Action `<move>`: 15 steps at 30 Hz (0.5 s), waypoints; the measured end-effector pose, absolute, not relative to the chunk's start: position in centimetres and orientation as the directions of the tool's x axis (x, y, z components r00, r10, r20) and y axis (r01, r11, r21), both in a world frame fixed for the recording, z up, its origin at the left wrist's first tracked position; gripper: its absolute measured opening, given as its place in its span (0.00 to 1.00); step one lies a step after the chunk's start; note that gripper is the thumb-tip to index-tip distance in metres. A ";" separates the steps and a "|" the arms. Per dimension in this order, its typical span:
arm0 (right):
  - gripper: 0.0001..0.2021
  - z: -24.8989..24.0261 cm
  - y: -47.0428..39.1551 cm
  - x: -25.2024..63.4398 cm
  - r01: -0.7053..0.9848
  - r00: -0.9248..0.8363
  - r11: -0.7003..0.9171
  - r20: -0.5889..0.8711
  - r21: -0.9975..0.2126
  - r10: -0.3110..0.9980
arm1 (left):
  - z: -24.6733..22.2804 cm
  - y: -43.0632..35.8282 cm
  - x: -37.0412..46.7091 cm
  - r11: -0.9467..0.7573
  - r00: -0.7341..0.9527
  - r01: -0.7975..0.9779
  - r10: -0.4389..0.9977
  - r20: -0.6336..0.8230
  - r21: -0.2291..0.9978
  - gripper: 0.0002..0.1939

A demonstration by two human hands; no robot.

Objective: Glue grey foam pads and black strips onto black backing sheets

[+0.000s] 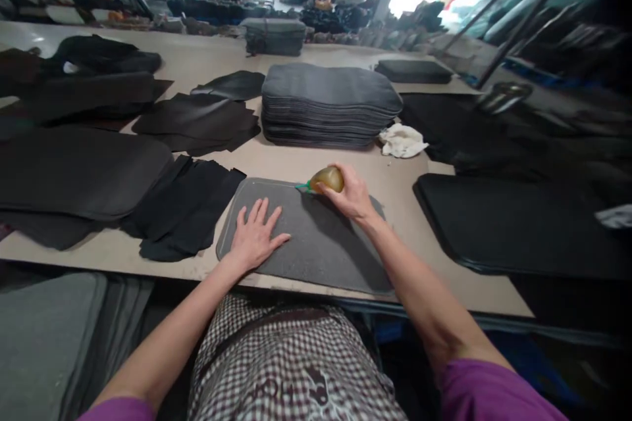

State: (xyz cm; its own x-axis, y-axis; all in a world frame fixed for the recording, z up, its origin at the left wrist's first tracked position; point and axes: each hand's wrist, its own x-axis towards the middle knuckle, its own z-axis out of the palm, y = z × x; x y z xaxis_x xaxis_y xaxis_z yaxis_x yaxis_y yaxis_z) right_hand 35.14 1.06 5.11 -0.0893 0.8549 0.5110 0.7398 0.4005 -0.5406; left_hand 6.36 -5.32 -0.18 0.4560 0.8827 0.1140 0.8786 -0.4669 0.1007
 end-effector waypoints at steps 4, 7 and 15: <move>0.26 5.3 -1.8 40.8 0.780 0.020 0.298 0.498 -0.551 0.867 | -0.4 -5.3 6.4 -0.471 0.462 0.880 0.880 0.113 0.063 0.38; 0.28 5.5 -4.2 45.1 0.814 0.089 0.231 0.507 -0.534 0.857 | -0.6 -5.2 6.4 -0.467 0.461 0.884 0.880 0.115 0.026 0.38; 0.27 5.8 -11.0 55.1 0.863 0.318 -0.015 0.520 -0.505 0.793 | -1.2 -5.0 6.4 -0.484 0.478 0.875 0.870 0.119 0.024 0.37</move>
State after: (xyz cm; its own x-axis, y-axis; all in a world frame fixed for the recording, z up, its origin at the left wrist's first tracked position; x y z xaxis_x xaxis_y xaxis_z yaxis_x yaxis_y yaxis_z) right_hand 55.10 -10.95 5.77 0.3184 0.7928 0.5197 0.8629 -0.0154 -0.5052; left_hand 6.42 -5.03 -1.19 0.4781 0.8702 0.1187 0.8748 -0.4839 0.0241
